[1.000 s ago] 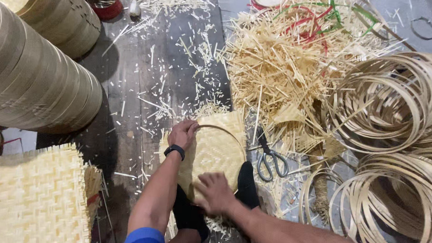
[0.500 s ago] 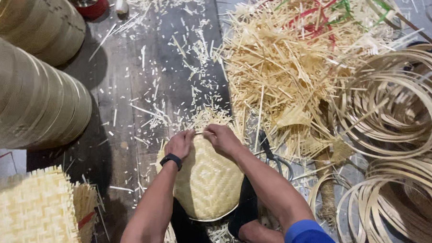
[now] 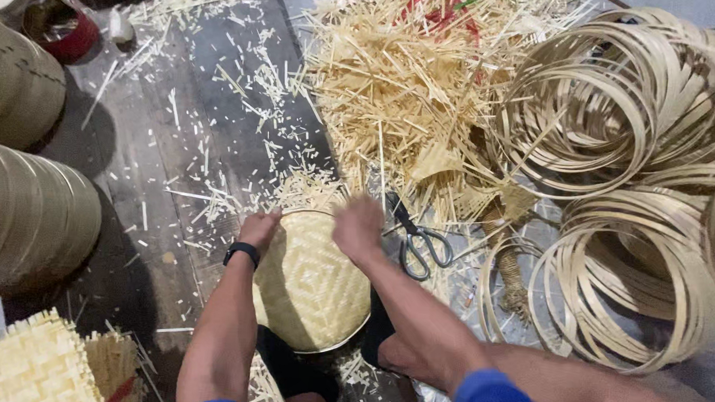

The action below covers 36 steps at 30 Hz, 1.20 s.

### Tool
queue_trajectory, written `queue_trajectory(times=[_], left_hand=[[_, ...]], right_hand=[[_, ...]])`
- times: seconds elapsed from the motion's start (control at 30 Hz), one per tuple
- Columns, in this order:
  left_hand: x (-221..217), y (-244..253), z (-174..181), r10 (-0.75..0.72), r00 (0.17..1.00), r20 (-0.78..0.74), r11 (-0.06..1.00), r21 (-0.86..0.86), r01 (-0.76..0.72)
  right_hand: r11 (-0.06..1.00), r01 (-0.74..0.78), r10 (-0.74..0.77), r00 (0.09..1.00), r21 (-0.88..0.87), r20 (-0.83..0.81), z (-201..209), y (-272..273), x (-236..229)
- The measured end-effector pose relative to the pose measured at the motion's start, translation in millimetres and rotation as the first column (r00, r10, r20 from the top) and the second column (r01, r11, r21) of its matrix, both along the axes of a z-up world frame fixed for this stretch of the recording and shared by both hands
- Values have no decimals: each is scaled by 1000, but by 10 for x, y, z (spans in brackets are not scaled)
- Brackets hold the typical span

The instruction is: The person sits on the floor and repeatedly places a woven bamboo mat into a circular wooden mold. They use shears to trim the excess bamboo strips around the edge of the mold, then remove the trimmed mat and repeat the process with a new piece.

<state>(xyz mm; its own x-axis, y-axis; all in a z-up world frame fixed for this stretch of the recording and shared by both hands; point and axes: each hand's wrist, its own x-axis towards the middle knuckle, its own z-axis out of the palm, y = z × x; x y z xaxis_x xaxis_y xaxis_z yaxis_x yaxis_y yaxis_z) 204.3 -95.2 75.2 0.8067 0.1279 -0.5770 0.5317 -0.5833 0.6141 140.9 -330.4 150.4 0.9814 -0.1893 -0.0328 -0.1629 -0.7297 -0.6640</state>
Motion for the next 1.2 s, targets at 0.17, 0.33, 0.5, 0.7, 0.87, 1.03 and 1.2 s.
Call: queue_trajectory(times=[0.17,0.33,0.5,0.7,0.87,1.03,1.2], left_hand=[[30,17,-187,8,1000,4,1000,-13,-8],[99,81,-422,106,993,-43,976,-184,-113],[145,90,-344,65,996,-64,991,-110,-72],[142,23,-218,36,997,-67,999,-21,-37],[129,-8,-109,81,992,-97,994,-60,-87],[136,95,-349,27,1000,-14,996,-85,-28],[110,220,-1014,14,996,92,991,-137,-1]], right_hand=[[996,70,-84,874,-47,-479,-147,-83,-104],[992,121,-89,837,25,-539,-254,-93,54],[972,133,-2,829,194,-560,-418,-229,59],[959,181,-22,812,216,-583,-609,-278,101],[954,184,-15,817,236,-576,-516,-255,108],[992,117,-128,952,-55,-278,-206,-170,23],[938,-342,324,923,55,208,29,435,402]])
